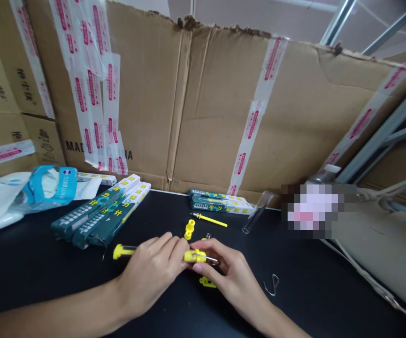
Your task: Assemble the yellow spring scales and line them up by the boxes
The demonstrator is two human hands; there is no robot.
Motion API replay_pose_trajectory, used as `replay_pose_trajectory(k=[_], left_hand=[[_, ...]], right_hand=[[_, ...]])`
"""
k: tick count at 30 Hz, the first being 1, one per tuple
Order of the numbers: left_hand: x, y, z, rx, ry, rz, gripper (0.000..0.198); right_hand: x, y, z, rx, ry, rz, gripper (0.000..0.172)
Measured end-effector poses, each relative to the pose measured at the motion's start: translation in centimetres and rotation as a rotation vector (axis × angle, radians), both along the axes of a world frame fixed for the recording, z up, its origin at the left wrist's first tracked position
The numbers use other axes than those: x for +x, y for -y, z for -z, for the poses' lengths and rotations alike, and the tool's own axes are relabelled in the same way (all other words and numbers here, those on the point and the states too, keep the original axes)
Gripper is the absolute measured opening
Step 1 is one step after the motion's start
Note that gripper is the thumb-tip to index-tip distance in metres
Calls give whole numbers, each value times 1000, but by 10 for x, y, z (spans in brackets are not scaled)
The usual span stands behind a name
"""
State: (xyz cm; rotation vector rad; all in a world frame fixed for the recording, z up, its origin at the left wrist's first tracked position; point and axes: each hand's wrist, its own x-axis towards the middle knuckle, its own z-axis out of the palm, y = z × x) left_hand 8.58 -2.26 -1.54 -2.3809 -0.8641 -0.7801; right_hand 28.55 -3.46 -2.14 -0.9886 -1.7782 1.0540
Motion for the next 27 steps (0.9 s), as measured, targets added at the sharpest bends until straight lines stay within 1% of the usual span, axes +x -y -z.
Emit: replay_pose_trajectory(k=[3, 6, 10, 13, 15, 19, 24, 27], left_hand=[[1, 1, -1, 2, -22, -20, 17], [2, 2, -1, -53, -53, -71, 10], [3, 4, 2, -84, -120, -105, 20], [4, 8, 3, -88, -153, -139, 22], [5, 10, 3, -89, -175, -162, 21], [6, 11, 0, -76, -206, -172, 21], [5, 10, 0, -89, -247, -165, 21], [4, 8, -1, -110, -262, -182, 19]], right_hand=[[0, 1, -1, 95, 46, 36, 18], [1, 2, -2, 262, 123, 76, 15], [0, 5, -3, 462, 210, 51, 21], [-2, 7, -2, 545, 238, 59, 22], [-3, 8, -2, 561, 242, 87, 20], [-5, 9, -2, 541, 234, 127, 18], [-4, 8, -2, 421, 213, 109, 14], [-3, 7, -1, 383, 203, 93, 16]])
